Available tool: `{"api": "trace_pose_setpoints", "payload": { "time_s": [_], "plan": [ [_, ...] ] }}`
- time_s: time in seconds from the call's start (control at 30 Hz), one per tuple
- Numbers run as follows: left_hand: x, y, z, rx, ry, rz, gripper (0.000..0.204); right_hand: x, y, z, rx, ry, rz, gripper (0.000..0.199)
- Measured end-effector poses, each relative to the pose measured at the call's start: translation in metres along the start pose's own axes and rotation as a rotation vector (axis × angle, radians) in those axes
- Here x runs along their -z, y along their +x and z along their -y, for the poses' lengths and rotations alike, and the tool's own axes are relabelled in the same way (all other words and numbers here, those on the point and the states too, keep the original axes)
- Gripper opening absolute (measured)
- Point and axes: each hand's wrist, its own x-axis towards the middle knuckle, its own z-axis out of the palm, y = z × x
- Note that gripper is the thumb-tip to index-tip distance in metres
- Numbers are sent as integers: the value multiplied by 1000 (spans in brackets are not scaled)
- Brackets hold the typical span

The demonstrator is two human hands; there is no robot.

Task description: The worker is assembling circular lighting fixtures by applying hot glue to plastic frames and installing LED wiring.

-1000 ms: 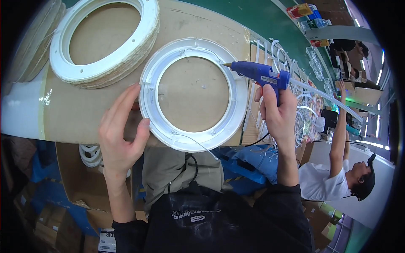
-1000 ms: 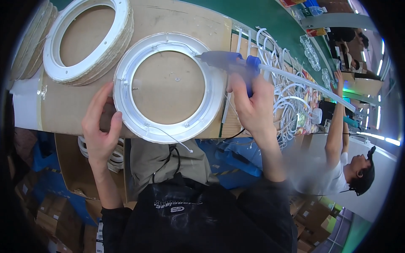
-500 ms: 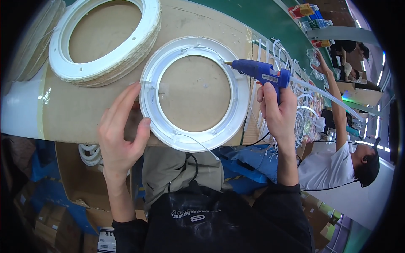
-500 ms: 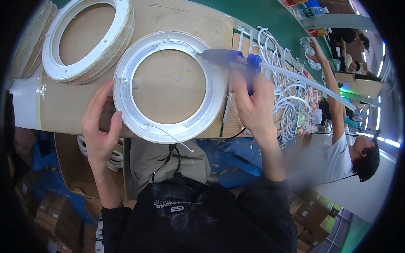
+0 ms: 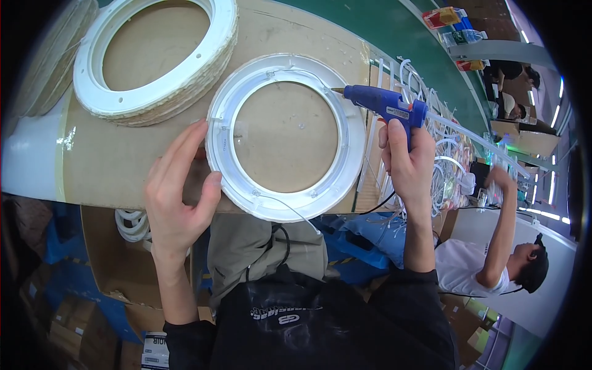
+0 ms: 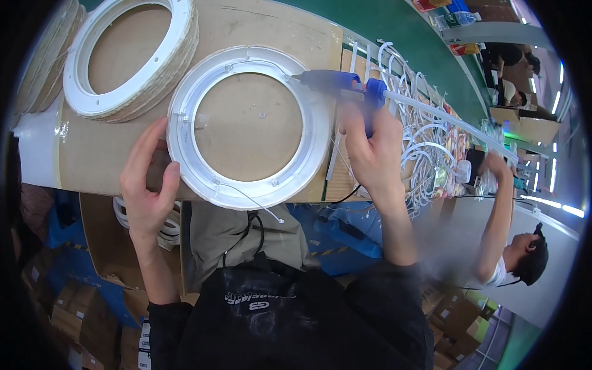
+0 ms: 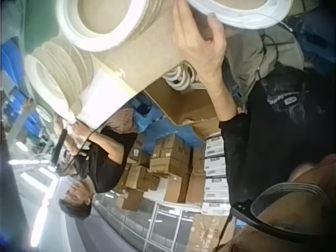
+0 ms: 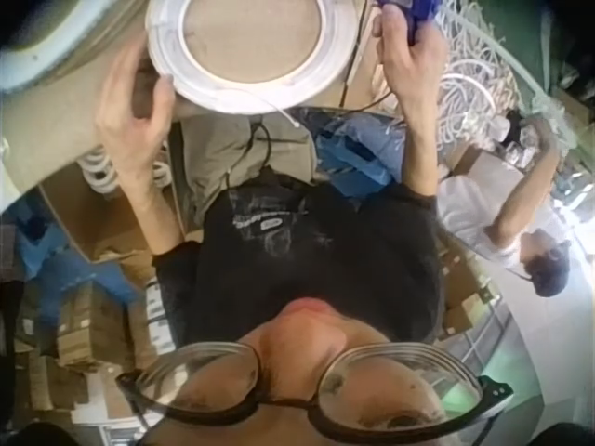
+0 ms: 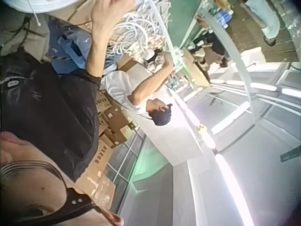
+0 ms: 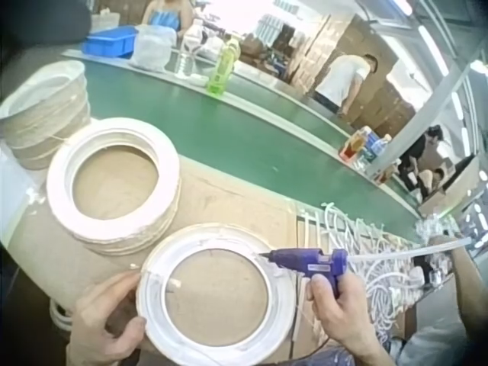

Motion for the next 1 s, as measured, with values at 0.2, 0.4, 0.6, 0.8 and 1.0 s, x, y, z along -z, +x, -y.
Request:
{"api": "trace_pose_setpoints", "payload": {
  "time_s": [0.2,0.4,0.6,0.8,1.0],
  "plan": [
    [1,1,0,-2,4,1,53,-2,1,3,-4,-20,-27,23],
    [0,2,1,-14,1,0,53,-2,3,2,-12,-14,-28,23],
    [1,0,1,-1,10,3,53,-4,4,3,-6,-32,-23,23],
    [0,0,1,-4,8,1,53,-3,3,1,-11,-33,-26,23],
    [1,0,1,4,2,3,53,-3,2,4,-11,-17,-27,22]
  ]
}}
